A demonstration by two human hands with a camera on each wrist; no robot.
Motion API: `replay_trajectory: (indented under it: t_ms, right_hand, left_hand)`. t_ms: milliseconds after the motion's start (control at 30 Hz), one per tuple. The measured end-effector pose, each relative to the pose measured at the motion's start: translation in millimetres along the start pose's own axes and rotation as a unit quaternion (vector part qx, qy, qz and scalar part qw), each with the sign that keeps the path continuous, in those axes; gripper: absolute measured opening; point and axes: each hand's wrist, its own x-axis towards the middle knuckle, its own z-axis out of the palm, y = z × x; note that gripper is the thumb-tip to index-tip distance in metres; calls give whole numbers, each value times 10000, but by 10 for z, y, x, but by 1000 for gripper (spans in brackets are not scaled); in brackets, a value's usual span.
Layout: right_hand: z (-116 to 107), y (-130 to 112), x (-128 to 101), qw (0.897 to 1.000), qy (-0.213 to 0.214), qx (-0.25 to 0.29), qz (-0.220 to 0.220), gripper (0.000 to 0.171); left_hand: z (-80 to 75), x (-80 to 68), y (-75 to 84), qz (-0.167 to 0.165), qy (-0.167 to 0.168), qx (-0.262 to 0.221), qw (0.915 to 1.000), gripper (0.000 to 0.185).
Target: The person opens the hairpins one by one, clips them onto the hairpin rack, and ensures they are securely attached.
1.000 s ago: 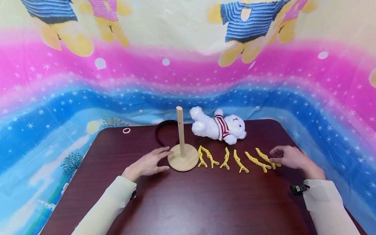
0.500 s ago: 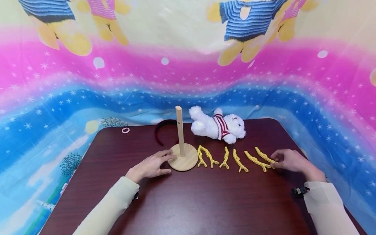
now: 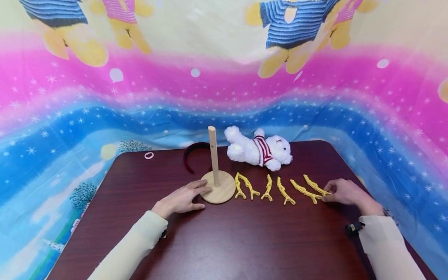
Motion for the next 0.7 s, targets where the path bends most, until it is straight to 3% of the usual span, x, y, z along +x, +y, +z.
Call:
replay_trajectory:
  t_ms: [433, 700]
  right_hand:
    - [-5, -13, -20, 9997, -83, -14, 220, 32]
    - [-31, 10, -9, 9997, 99, -98, 186, 31]
  left_hand:
    - [26, -4, 2, 68, -184, 10, 9998, 57]
    - [17, -10, 0, 76, -201, 29, 9998, 59]
